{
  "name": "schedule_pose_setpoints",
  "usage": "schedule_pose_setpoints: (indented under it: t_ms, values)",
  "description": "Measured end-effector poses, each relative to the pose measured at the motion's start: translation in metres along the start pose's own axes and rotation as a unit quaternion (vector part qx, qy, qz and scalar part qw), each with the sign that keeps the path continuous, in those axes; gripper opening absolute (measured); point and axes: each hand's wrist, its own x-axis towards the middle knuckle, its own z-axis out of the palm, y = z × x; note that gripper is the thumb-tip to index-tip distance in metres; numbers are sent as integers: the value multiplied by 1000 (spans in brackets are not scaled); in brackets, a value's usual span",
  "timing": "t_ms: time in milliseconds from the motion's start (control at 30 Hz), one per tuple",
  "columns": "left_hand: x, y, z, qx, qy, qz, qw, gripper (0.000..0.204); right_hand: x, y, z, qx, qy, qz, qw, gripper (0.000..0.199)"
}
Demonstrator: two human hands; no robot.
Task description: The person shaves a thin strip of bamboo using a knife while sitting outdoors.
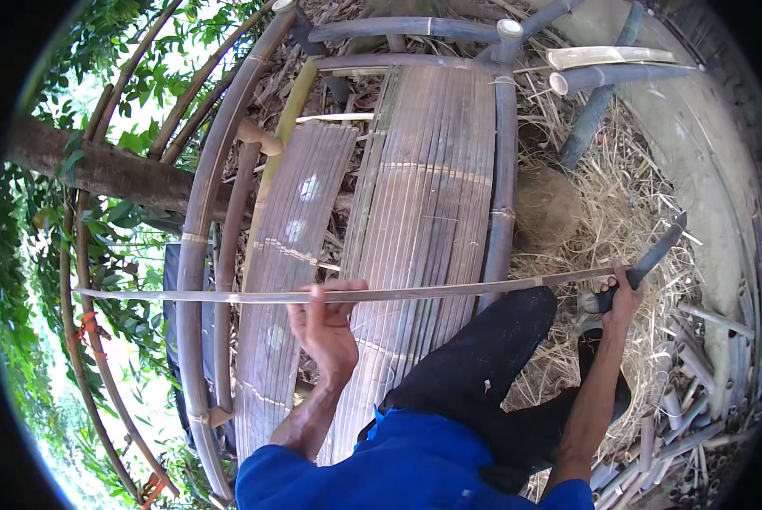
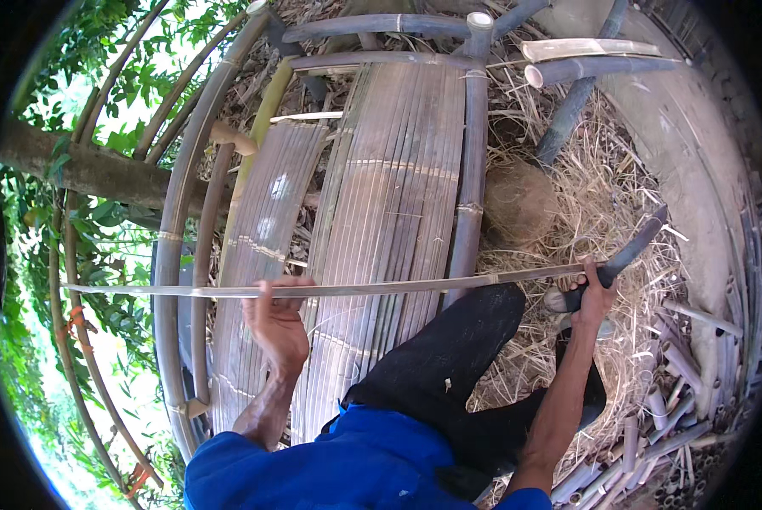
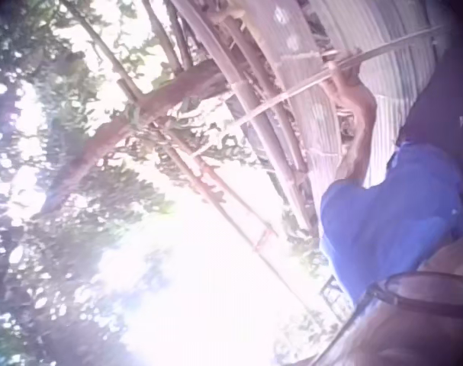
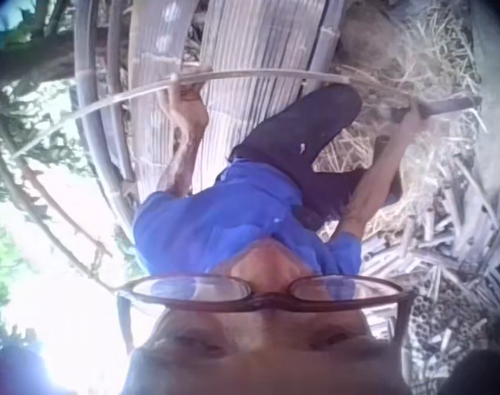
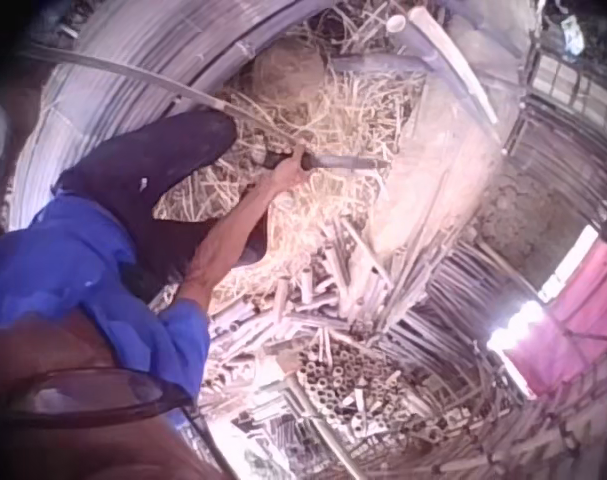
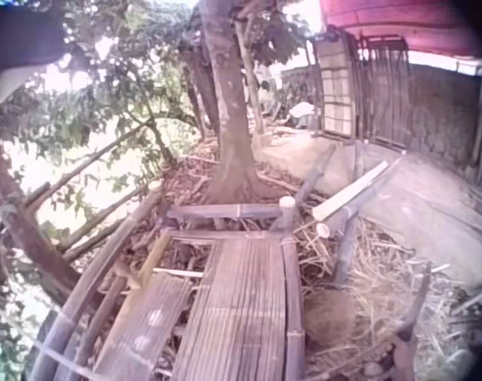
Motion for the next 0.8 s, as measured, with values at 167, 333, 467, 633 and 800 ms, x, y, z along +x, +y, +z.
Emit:
schedule_pose_setpoints:
  t_ms: [167, 333, 467, 633, 800]
  values:
    - [-4, 10, -93, 324, -181, -201, 907, 17, -11, -37, -13, -39, 8, -79, 996, 25]
    - [13, 44, -45, 574, -261, 459, 625, 28, -18, -30, -25, -48, 18, -71, 996, 25]
    - [49, 47, -59, 605, -419, 404, 544, 22, -14, 9, -23, -66, 7, -40, 997, 25]
    - [16, 50, -76, 598, -534, 230, 551, 24, -15, 12, -13, -134, -20, -2, 991, 28]
    - [-3, 44, -104, 576, -394, 209, 685, 20, 8, 35, -31, -215, -50, 9, 975, 26]
